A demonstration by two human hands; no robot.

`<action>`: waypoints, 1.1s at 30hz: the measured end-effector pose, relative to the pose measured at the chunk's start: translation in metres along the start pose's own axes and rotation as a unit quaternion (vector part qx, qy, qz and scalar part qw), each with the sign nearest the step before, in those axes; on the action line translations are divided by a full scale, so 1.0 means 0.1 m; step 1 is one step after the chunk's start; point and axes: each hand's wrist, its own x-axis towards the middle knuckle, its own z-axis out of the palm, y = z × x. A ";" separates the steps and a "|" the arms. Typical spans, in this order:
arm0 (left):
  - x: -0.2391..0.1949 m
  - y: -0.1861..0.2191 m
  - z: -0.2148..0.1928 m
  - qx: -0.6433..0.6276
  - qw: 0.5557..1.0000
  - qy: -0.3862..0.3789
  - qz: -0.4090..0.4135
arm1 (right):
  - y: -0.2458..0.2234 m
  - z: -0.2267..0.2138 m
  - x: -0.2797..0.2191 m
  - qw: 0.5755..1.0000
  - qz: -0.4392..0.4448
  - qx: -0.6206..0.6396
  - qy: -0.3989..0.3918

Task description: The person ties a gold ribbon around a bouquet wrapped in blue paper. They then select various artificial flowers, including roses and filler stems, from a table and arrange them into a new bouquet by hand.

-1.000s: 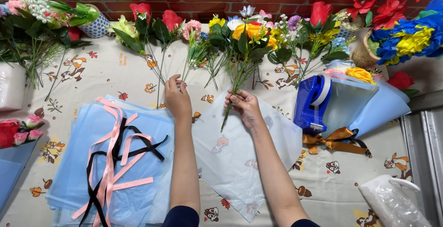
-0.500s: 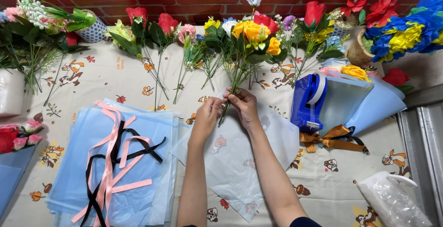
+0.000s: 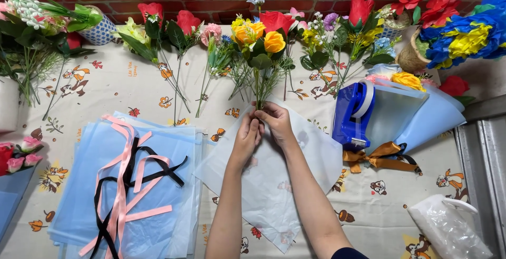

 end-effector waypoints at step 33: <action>0.12 -0.43 -0.26 0.030 0.963 0.245 0.112 | -0.06 -0.09 0.02 0.986 -0.090 -0.116 0.073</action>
